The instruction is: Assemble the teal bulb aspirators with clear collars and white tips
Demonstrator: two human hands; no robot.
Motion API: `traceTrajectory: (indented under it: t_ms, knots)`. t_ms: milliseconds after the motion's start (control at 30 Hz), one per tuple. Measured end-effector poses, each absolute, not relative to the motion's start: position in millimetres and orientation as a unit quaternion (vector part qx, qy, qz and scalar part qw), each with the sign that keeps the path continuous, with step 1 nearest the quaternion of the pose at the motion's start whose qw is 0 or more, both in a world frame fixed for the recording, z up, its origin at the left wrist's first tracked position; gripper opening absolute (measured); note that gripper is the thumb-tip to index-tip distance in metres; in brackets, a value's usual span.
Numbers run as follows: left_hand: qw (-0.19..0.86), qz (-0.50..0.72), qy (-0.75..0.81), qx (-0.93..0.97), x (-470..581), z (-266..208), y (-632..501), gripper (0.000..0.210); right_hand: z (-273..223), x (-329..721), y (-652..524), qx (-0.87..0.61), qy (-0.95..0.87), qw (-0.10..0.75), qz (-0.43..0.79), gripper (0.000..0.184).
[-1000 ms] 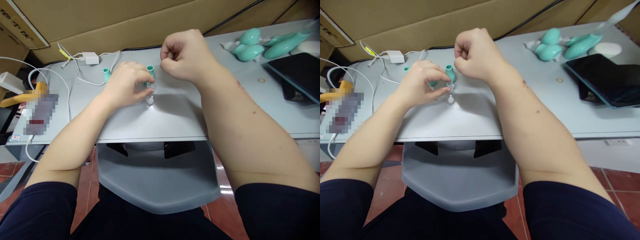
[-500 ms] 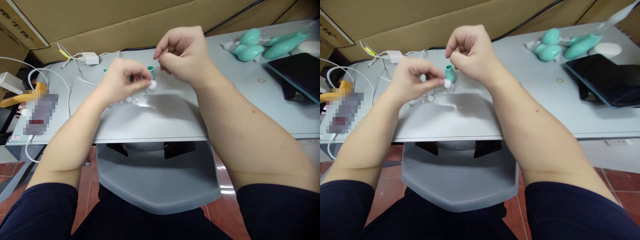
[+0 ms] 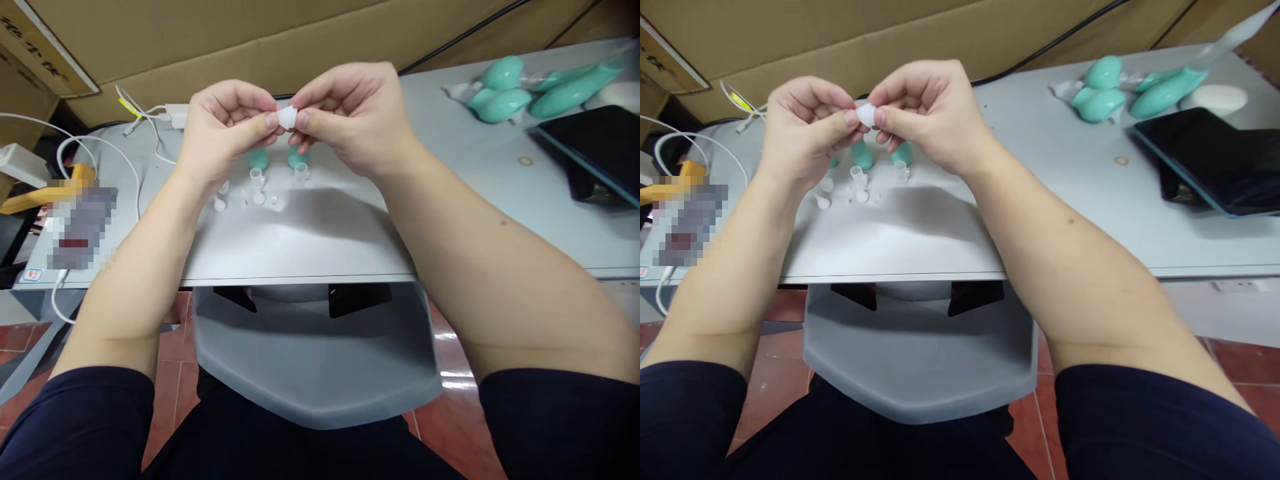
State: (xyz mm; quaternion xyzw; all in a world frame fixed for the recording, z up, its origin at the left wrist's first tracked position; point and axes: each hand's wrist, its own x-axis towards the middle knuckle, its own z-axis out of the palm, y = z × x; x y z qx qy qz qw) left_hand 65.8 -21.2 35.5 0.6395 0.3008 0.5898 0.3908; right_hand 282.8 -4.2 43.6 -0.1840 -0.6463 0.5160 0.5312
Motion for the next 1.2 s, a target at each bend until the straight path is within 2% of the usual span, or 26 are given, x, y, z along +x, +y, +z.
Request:
traceTrajectory:
  t_ms: [133, 367, 533, 667, 900, 1067, 1200]
  knots:
    - [0.422, 0.608, 0.231, 0.632, 62, 29, -9, 0.017, 46, 280, -8, -0.224, -0.640, 0.526, 0.513, 0.033]
    - [0.435, 0.586, 0.254, 0.635, 61, 34, -16, 0.012, 40, 277, -13, -0.221, -0.642, 0.543, 0.495, 0.023]
    - [0.423, 0.571, 0.289, 0.642, 56, 27, -6, 0.026, 33, 271, -8, -0.186, -0.621, 0.570, 0.506, 0.027]
    - [0.451, 0.539, 0.338, 0.626, 63, 35, -13, 0.052, 30, 267, -7, -0.180, -0.611, 0.573, 0.516, 0.028]
    - [0.467, 0.496, 0.327, 0.655, 93, 64, -69, 0.059, 33, 271, -11, -0.177, -0.592, 0.550, 0.562, 0.022]
    - [0.455, 0.465, 0.338, 0.680, 78, 59, -56, 0.056, 31, 276, -2, -0.133, -0.580, 0.518, 0.614, 0.023]
    - [0.457, 0.508, 0.318, 0.657, 58, 40, -21, 0.036, 25, 277, 6, -0.123, -0.576, 0.505, 0.631, 0.029]
